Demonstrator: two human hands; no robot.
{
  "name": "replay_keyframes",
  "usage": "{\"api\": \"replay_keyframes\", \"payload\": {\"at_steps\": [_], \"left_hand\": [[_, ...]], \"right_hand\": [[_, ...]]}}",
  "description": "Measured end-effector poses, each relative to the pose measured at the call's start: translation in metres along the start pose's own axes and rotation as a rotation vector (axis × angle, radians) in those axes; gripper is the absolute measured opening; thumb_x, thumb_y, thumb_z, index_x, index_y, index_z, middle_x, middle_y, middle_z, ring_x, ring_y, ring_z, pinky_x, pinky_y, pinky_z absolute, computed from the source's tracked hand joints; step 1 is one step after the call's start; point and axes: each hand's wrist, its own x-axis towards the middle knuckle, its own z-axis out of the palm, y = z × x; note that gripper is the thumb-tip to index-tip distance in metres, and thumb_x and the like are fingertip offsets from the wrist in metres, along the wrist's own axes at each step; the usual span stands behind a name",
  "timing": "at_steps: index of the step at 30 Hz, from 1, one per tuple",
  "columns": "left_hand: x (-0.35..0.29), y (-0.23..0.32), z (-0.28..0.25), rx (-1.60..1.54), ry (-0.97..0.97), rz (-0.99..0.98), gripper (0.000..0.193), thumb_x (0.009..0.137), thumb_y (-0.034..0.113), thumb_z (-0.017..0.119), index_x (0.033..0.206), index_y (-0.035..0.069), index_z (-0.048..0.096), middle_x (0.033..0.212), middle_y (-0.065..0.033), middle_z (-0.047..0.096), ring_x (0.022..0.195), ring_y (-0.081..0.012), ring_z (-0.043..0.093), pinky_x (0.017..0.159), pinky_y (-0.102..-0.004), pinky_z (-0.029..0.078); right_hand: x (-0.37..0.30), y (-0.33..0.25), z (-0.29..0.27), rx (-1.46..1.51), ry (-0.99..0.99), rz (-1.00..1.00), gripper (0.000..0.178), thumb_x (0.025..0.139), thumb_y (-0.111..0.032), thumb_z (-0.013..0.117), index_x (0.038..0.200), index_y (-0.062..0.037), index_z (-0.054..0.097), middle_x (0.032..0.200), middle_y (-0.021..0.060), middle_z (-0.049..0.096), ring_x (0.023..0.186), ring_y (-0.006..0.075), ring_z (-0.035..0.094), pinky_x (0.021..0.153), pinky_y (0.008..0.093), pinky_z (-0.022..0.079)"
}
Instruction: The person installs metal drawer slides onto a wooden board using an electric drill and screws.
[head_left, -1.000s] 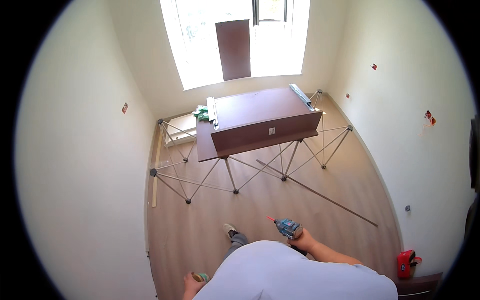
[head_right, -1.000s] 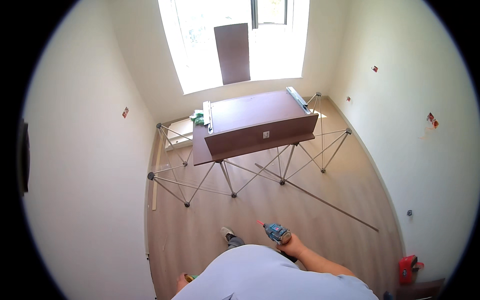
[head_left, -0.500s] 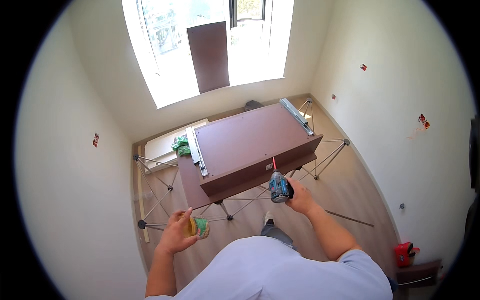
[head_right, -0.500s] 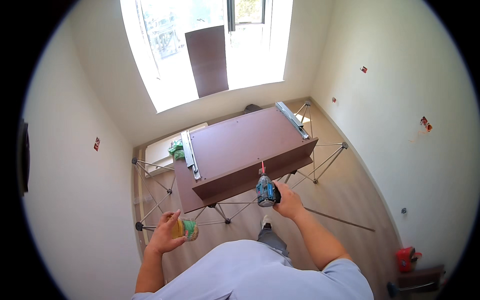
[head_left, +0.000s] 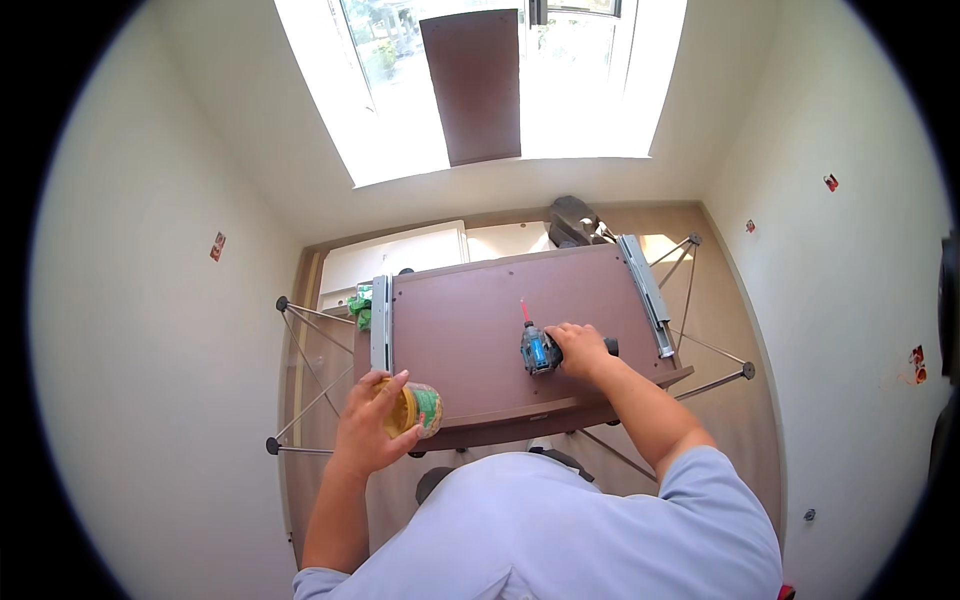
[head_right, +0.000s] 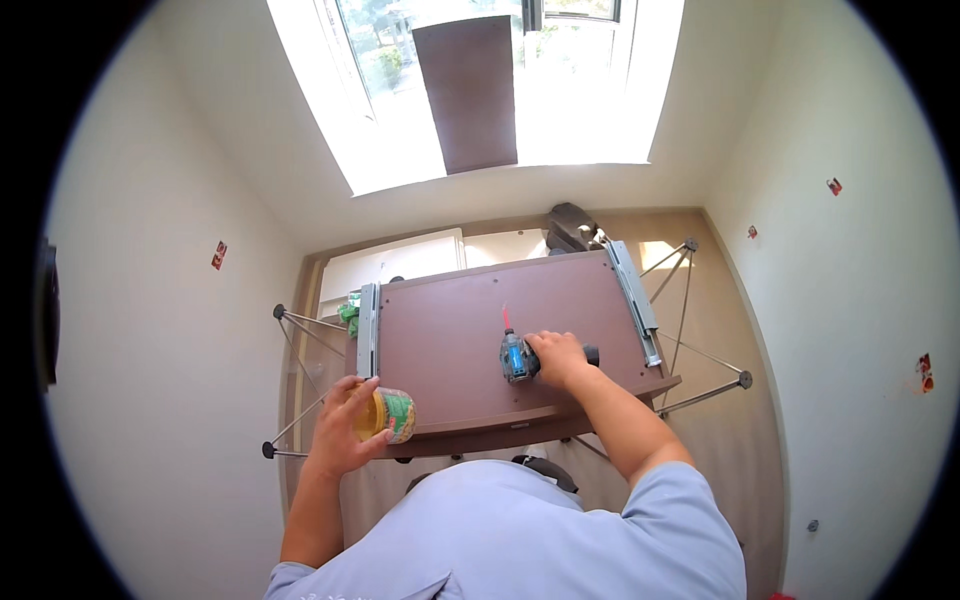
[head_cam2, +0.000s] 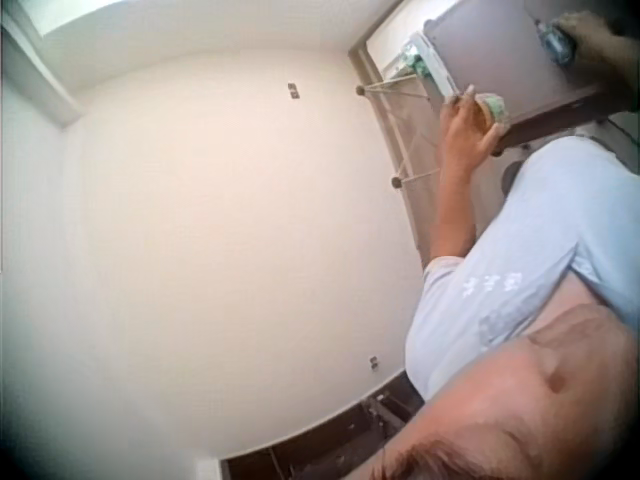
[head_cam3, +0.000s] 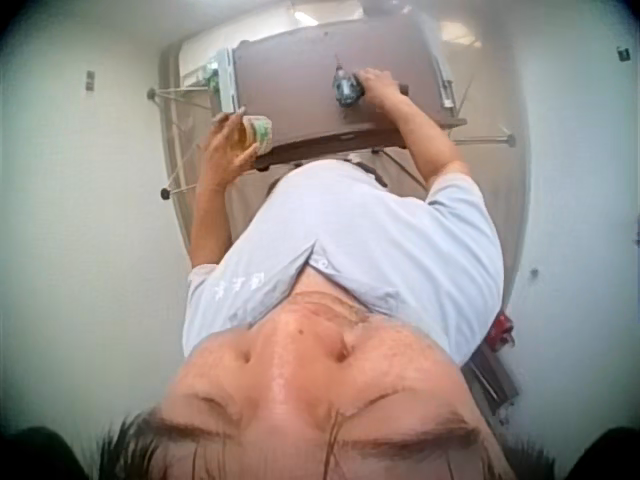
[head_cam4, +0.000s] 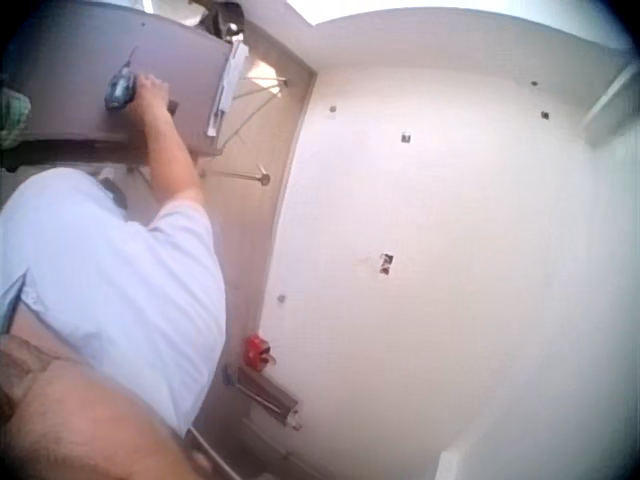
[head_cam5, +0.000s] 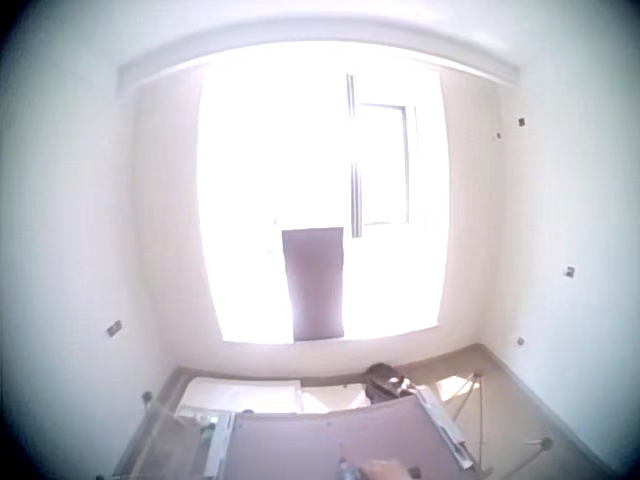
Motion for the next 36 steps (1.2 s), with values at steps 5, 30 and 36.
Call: {"api": "replay_keyframes", "payload": {"at_steps": [5, 30, 36], "left_hand": [[0.102, 0.015, 0.049, 0.080, -0.042, 0.019, 0.081, 0.077, 0.038, 0.088, 0.151, 0.021, 0.062, 0.148, -0.0178, 0.054, 0.136, -0.0392, 0.056, 0.113, -0.0501, 0.050], [0.230, 0.028, 0.154, -0.200, -0.129, 0.331, 0.073, 0.084, 0.045, 0.084, 0.145, 0.013, 0.060, 0.145, -0.0203, 0.055, 0.126, -0.0424, 0.062, 0.104, -0.0480, 0.057], [0.236, 0.014, 0.166, -0.539, -0.178, -0.540, 0.064, 0.103, 0.051, 0.064, 0.151, 0.011, 0.051, 0.139, -0.0205, 0.060, 0.117, -0.0385, 0.068, 0.092, -0.0510, 0.061]], "right_hand": [[0.041, 0.060, 0.004, 0.054, -0.084, -0.059, 0.070, 0.085, -0.007, 0.071, 0.152, -0.0185, 0.055, 0.139, 0.0092, 0.066, 0.134, 0.0283, 0.062, 0.108, 0.0468, 0.046], [0.092, 0.025, -0.073, 0.911, -0.242, -0.468, 0.112, 0.068, -0.028, 0.095, 0.162, -0.0065, 0.039, 0.148, 0.0197, 0.059, 0.137, 0.0389, 0.058, 0.117, 0.0464, 0.047], [0.106, -0.002, -0.025, 0.548, 0.247, -0.432, 0.103, 0.066, -0.029, 0.096, 0.154, -0.0073, 0.048, 0.145, 0.0190, 0.059, 0.130, 0.0407, 0.061, 0.109, 0.0511, 0.050]]}}
